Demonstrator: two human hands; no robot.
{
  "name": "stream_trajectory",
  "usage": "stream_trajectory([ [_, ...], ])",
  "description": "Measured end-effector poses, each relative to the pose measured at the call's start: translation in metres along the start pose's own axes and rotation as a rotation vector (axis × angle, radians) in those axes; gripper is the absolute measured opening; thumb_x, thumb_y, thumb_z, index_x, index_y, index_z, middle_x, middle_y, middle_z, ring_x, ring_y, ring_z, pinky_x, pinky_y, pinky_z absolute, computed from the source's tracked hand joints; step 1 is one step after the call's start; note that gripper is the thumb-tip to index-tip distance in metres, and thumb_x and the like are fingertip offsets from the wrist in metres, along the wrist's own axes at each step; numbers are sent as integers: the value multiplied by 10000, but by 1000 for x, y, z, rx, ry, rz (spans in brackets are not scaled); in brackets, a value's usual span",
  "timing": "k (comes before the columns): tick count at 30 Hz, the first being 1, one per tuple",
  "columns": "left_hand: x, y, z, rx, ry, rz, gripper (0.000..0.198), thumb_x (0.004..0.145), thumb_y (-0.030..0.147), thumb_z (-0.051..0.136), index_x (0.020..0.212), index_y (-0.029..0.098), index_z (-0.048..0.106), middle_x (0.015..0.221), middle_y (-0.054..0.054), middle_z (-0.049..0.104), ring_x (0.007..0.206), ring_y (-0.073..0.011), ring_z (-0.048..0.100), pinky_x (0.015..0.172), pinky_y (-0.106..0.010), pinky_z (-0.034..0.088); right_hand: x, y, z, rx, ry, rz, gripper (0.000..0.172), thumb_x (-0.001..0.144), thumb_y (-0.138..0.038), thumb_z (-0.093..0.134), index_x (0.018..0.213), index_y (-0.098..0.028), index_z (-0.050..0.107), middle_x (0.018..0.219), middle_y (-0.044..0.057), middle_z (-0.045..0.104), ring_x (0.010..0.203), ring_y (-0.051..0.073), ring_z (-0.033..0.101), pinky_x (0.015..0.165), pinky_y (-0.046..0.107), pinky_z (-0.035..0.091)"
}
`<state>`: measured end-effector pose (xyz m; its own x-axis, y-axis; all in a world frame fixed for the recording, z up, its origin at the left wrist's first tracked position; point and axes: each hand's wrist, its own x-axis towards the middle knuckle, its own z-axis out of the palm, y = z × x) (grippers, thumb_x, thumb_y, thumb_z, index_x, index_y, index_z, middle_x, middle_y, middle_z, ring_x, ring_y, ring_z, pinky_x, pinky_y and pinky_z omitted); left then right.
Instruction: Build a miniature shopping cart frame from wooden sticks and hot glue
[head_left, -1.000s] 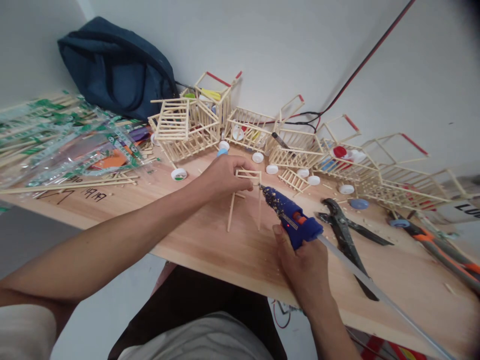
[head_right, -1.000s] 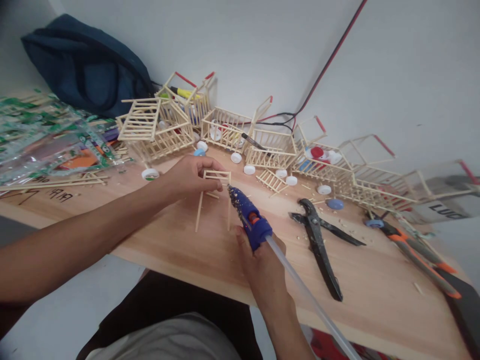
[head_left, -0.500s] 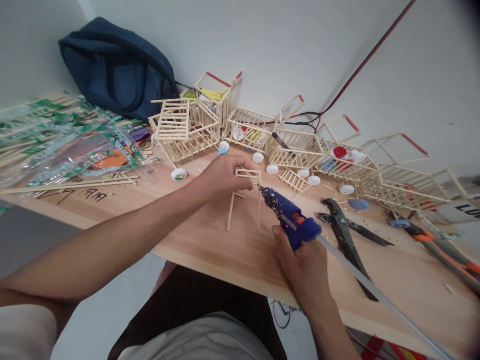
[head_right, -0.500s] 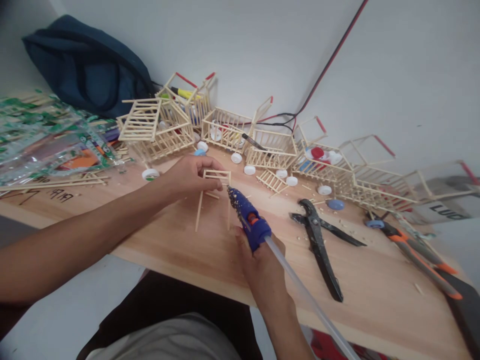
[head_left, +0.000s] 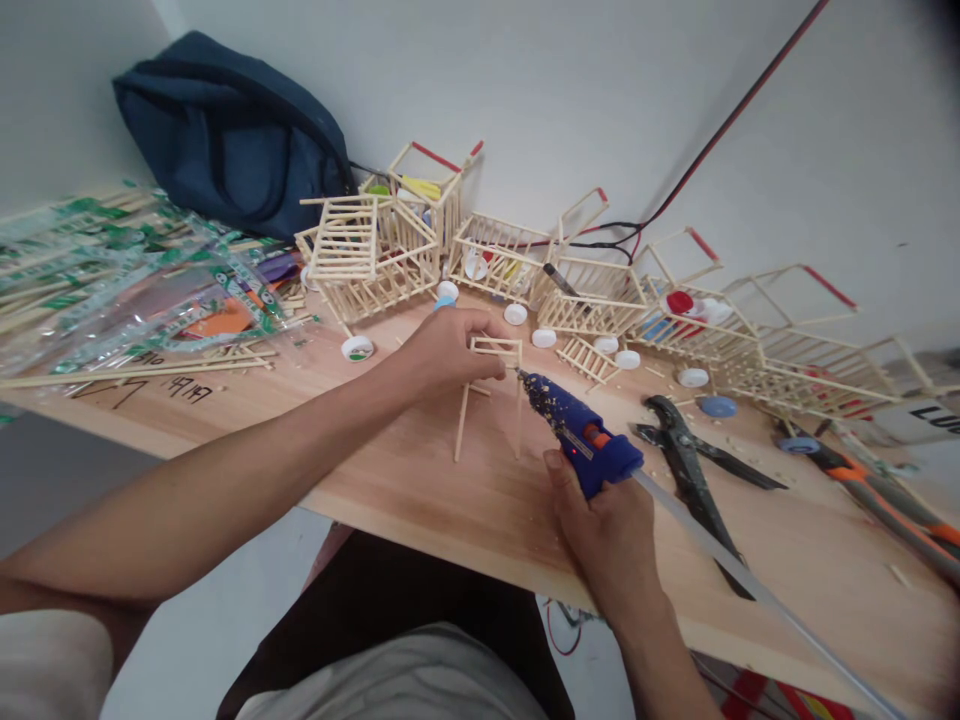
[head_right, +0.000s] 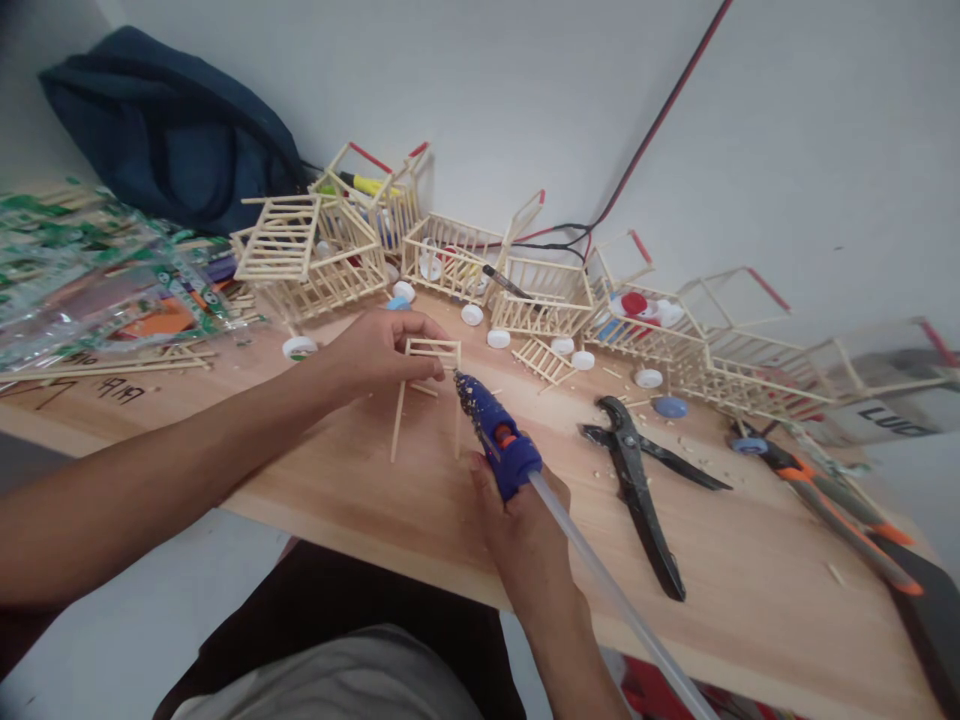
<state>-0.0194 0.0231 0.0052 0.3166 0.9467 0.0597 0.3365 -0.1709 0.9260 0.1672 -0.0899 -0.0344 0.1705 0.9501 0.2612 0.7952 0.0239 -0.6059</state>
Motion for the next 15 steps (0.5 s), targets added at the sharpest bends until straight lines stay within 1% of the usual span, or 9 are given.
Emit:
stream_trajectory([
  [7,0,-3,1,-22,-5,18,235,634,139,670,867,124,695,720,-27,703,655,-132,633,580,-213,473,-1,1,0,-18,29,-15,517,809,-612,479,921,-151,682,748,96,698,695,244,655,622,307,498],
  [11,-1,0,-1,0,-5,-1,227,624,146,678,849,126,696,700,-20,695,637,-130,622,582,-219,473,-1,-2,-4,-1,-19,-27,467,833,-573,476,893,-158,680,727,83,687,684,230,646,629,298,494],
  [15,-1,2,-2,-32,1,-9,228,623,145,685,850,126,694,680,-15,684,617,-128,615,577,-222,476,-2,-3,-9,78,-71,-9,408,851,-535,483,850,-168,663,681,52,659,624,193,615,571,271,471],
])
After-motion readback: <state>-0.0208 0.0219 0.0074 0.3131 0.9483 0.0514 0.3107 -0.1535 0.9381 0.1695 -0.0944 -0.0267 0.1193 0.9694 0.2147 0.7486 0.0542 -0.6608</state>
